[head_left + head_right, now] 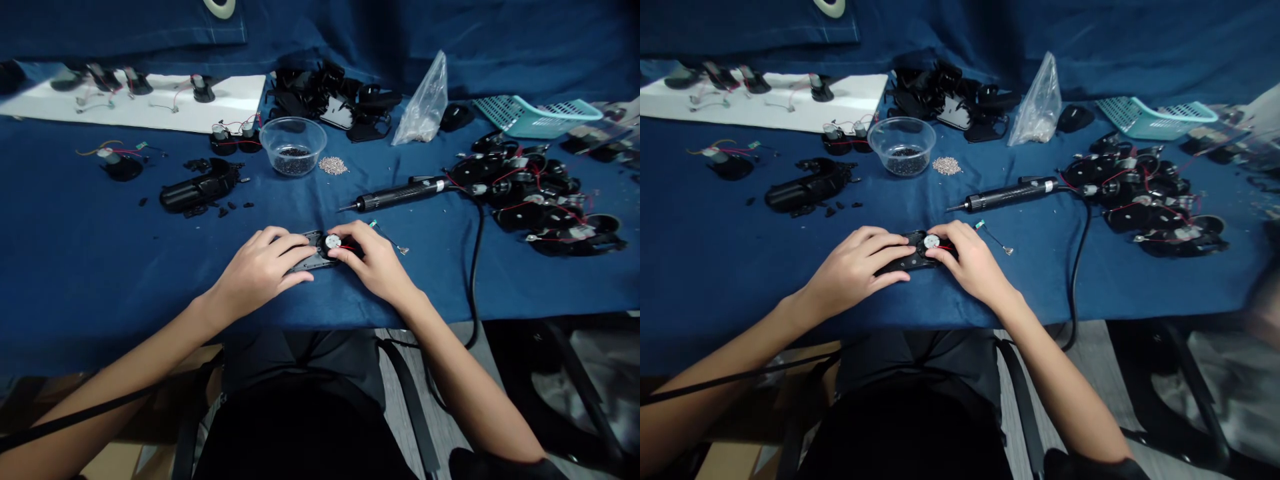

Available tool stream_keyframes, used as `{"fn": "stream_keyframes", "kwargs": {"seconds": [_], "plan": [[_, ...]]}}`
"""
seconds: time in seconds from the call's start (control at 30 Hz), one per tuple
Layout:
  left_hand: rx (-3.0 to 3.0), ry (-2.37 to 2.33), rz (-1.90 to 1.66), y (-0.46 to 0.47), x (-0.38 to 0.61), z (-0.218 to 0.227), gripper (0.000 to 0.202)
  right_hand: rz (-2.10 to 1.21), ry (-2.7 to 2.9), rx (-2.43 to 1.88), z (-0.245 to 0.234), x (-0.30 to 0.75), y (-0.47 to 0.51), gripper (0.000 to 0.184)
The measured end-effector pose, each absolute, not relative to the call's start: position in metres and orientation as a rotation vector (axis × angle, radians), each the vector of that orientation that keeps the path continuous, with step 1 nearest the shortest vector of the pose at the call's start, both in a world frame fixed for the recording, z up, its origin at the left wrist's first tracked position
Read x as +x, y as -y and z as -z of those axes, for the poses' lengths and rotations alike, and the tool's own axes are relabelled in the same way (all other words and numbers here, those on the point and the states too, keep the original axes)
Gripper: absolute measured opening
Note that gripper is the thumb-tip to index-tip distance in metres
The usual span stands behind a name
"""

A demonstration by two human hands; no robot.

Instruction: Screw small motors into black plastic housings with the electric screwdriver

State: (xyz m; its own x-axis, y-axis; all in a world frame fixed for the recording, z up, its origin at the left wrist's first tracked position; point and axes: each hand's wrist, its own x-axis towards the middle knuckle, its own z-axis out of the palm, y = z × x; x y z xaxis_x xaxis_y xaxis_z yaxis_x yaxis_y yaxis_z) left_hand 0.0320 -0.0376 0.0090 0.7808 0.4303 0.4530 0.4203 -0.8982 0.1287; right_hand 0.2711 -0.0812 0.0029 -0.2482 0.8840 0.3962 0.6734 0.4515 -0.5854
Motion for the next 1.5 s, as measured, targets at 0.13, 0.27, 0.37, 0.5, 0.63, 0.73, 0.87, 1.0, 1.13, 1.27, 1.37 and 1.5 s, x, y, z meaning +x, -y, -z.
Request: {"fn": "stream_keyframes", "kwargs": {"seconds": [0.13,0.27,0.37,0.5,0.63,0.73,0.87,1.0,1.13,1.27,1.37,1.5], "plan": [[2.980,-0.685,-0.722,0.036,0.032,-0.011,0.038,-0.381,2.009,-1.292,-0.003,0.271,0.081,0.023],[3.031,-0.685,-0.682,0.037,0.032,-0.014,0.038,-0.372,2.008,-1.289,-0.003,0.271,0.081,0.023],[3.050,-0.686,-0.671,0.038,0.033,-0.015,0.037,-0.362,2.011,-1.288,-0.002,0.271,0.081,0.023],[3.053,-0.687,-0.660,0.038,0.033,-0.016,0.036,-0.371,2.014,-1.292,-0.002,0.271,0.081,0.023],[3.062,-0.690,-0.654,0.039,0.035,-0.017,0.035,-0.365,2.017,-1.294,-0.003,0.271,0.081,0.024],[3.073,-0.712,-0.634,0.042,0.036,-0.018,0.036,-0.368,2.016,-1.295,-0.003,0.271,0.082,0.024],[3.070,-0.718,-0.627,0.043,0.036,-0.019,0.036,-0.362,2.009,-1.298,-0.003,0.271,0.082,0.024],[3.070,-0.729,-0.610,0.043,0.038,-0.019,0.036,-0.354,2.017,-1.294,-0.003,0.271,0.082,0.024],[3.062,-0.702,-0.602,0.040,0.038,-0.019,0.034,-0.349,2.021,-1.301,-0.003,0.270,0.082,0.023],[3.062,-0.675,-0.603,0.038,0.037,-0.018,0.034,-0.357,2.019,-1.311,-0.003,0.271,0.083,0.024],[3.061,-0.659,-0.617,0.037,0.037,-0.017,0.034,-0.353,2.020,-1.314,-0.002,0.271,0.082,0.024],[3.082,-0.655,-0.597,0.036,0.037,-0.017,0.034,-0.344,2.023,-1.311,-0.002,0.271,0.082,0.023]]}}
